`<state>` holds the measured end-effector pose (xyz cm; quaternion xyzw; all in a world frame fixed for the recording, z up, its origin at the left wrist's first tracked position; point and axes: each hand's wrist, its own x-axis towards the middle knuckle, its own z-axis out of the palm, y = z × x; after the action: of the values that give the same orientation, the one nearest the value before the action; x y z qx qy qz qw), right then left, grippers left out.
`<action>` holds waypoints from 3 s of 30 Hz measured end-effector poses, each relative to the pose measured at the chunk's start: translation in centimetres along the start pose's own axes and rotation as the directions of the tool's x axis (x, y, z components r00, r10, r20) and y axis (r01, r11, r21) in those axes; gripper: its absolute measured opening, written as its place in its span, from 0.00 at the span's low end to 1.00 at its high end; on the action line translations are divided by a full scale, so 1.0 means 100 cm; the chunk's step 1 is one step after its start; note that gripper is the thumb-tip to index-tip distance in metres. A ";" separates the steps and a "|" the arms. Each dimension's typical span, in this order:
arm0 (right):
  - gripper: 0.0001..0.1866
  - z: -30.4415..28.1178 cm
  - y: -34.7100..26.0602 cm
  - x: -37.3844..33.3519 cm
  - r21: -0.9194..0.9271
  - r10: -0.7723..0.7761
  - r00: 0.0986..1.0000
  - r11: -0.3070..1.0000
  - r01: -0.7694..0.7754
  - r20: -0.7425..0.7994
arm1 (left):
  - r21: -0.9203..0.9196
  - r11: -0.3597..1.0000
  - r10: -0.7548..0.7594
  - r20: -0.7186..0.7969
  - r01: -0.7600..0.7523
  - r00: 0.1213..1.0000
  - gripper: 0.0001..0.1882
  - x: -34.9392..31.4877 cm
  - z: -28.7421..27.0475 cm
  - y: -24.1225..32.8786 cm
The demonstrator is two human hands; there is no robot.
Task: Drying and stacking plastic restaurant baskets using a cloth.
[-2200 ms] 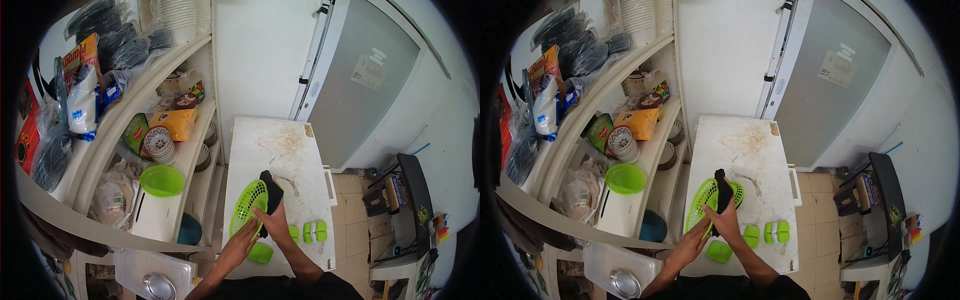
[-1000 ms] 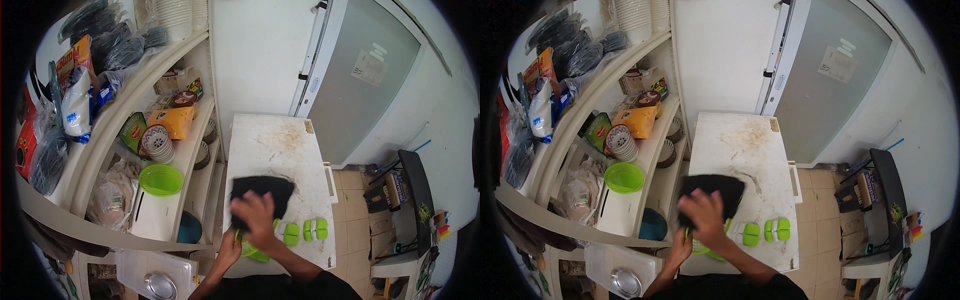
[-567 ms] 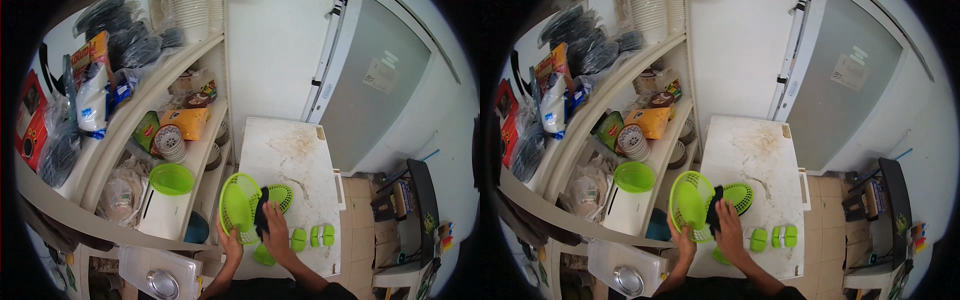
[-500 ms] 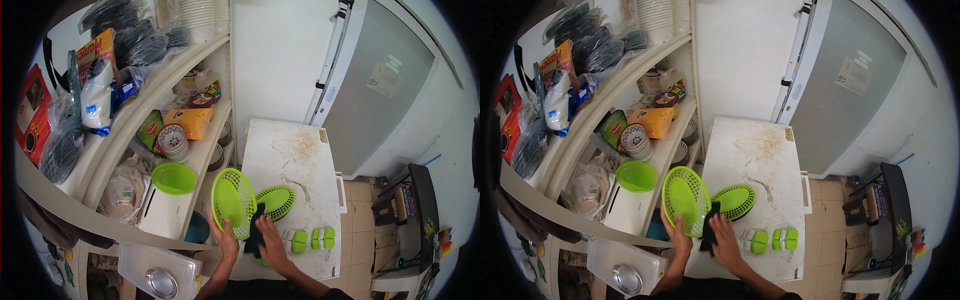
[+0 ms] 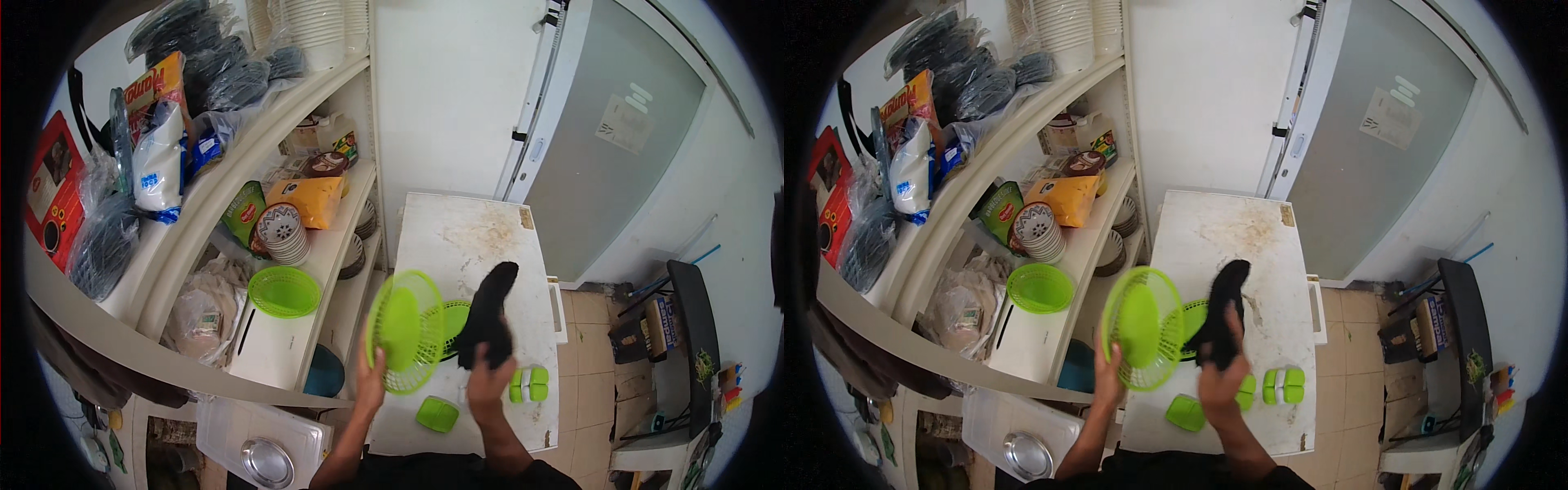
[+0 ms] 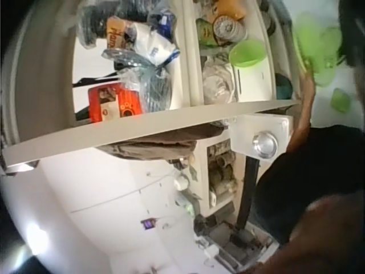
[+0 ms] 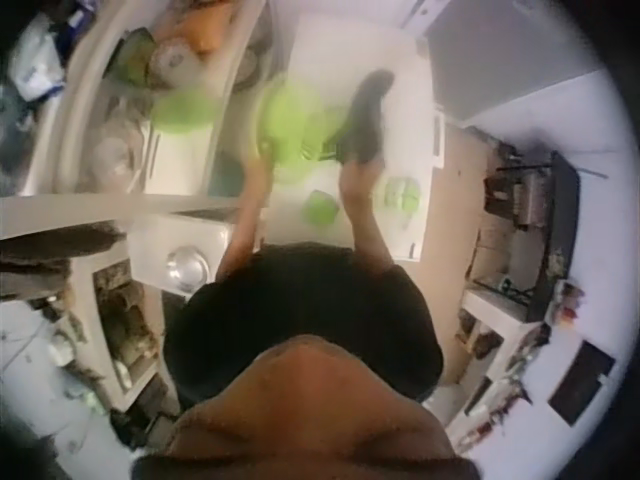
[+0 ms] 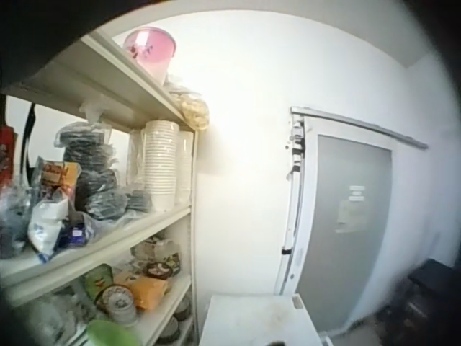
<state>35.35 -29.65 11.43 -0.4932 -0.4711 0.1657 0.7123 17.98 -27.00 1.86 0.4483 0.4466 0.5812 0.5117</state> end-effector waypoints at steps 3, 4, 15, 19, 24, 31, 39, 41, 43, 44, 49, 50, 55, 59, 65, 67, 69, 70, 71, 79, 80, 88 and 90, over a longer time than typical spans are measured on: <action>0.37 0.030 -0.010 -0.001 -0.209 -0.139 0.797 0.926 0.315 0.587 | -0.253 0.963 0.079 -0.045 -0.088 0.996 0.32 -0.021 -0.011 -0.060; 0.39 0.040 -0.006 -0.016 -0.113 -0.138 0.719 0.951 0.289 0.681 | -0.370 0.917 0.133 -0.077 -0.152 0.988 0.34 -0.031 -0.016 -0.073; 0.36 0.049 -0.003 -0.013 -0.273 -0.087 0.608 0.837 0.474 0.789 | -0.175 0.977 0.093 -0.175 -0.124 0.980 0.28 -0.009 0.007 0.035; 0.29 0.032 0.009 -0.044 -0.323 0.163 0.432 0.887 0.330 0.887 | 0.191 0.947 0.307 -0.318 -0.257 0.897 0.23 0.006 0.000 0.044; 0.26 0.017 0.086 -0.108 -0.253 0.216 0.154 0.920 0.298 0.964 | -0.167 0.921 0.272 -0.367 -0.351 0.890 0.14 0.030 -0.019 0.057; 0.28 0.020 0.102 -0.153 -0.243 0.419 0.689 0.907 -0.344 0.591 | 0.297 0.898 -0.298 -0.131 0.324 0.946 0.25 -0.029 -0.067 -0.141; 0.24 -0.022 0.091 -0.125 -0.102 0.378 0.846 0.924 -0.367 0.376 | 0.149 0.980 -0.078 -0.307 0.129 0.949 0.15 -0.016 -0.032 -0.115; 0.23 -0.045 0.074 -0.119 -0.084 0.432 0.861 0.901 -0.426 0.269 | 0.032 0.995 -0.077 -0.359 0.094 0.930 0.11 -0.020 -0.018 -0.107; 0.22 -0.074 0.065 -0.119 -0.007 0.505 0.859 0.862 -0.507 0.087 | 0.069 0.993 -0.072 -0.297 0.097 0.952 0.10 -0.028 -0.001 -0.104; 0.21 -0.089 0.059 -0.120 0.000 0.496 0.867 0.868 -0.497 -0.057 | 0.103 0.991 -0.054 -0.264 0.084 0.963 0.09 -0.034 0.009 -0.102; 0.23 -0.206 0.071 -0.138 0.238 0.518 0.636 0.847 -0.476 -0.572 | 0.261 0.954 -0.232 0.335 0.146 0.913 0.08 -0.082 0.070 -0.083; 0.26 -0.225 0.067 -0.138 0.340 0.545 0.675 0.838 -0.426 -0.497 | 0.267 0.952 -0.238 0.344 0.148 0.908 0.08 -0.094 0.081 -0.081; 0.30 -0.271 0.069 -0.171 0.259 0.670 0.581 0.729 -0.634 -0.463 | 0.580 0.814 -0.415 0.540 0.033 0.732 0.18 -0.143 0.102 -0.109; 0.31 -0.266 0.077 -0.200 0.271 0.748 0.539 0.651 -0.709 -0.387 | 0.608 0.782 -0.572 0.614 0.136 0.543 0.21 -0.154 0.099 -0.128; 0.31 -0.249 0.068 -0.200 0.348 0.783 0.521 0.620 -0.704 -0.340 | 0.430 0.798 -0.596 0.665 0.422 0.449 0.22 -0.159 0.111 -0.099; 0.31 -0.243 0.063 -0.191 0.369 0.814 0.523 0.581 -0.725 -0.253 | 0.432 0.870 -0.489 0.704 0.237 0.515 0.21 -0.158 0.109 -0.089; 0.29 -0.231 0.048 -0.174 0.377 0.827 0.555 0.542 -0.751 -0.084 | 0.377 0.883 -0.469 0.695 0.279 0.545 0.21 -0.157 0.099 -0.080; 0.29 -0.224 0.041 -0.164 0.372 0.829 0.555 0.535 -0.758 -0.062 | 0.321 0.893 -0.448 0.695 0.314 0.562 0.21 -0.155 0.093 -0.075; 0.29 -0.217 0.035 -0.152 0.428 0.834 0.551 0.493 -0.758 0.015 | 0.317 0.895 -0.445 0.684 0.313 0.579 0.21 -0.151 0.088 -0.069; 0.34 -0.106 0.054 -0.086 0.513 0.708 0.575 0.342 -0.787 0.410 | 0.206 0.962 -0.190 0.024 0.181 0.981 0.25 -0.071 0.035 -0.015; 0.34 -0.088 0.059 -0.078 0.538 0.708 0.564 0.303 -0.787 0.426 | 0.342 0.940 0.021 -0.111 0.018 0.994 0.24 -0.056 0.023 -0.020; 0.32 0.047 0.085 -0.042 0.592 0.668 0.512 0.131 -0.795 0.540 | 0.240 0.967 0.218 -0.627 -0.081 0.748 0.27 0.061 -0.085 -0.016; 0.31 0.063 0.092 -0.047 0.550 0.677 0.513 0.188 -0.814 0.528 | 0.186 0.974 0.224 -0.723 -0.128 0.654 0.27 0.085 -0.107 -0.022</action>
<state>29.84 -25.24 1.57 -0.2999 -0.1118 0.7083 0.6292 7.33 -19.05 -1.86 0.2454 0.6032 0.7319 0.2006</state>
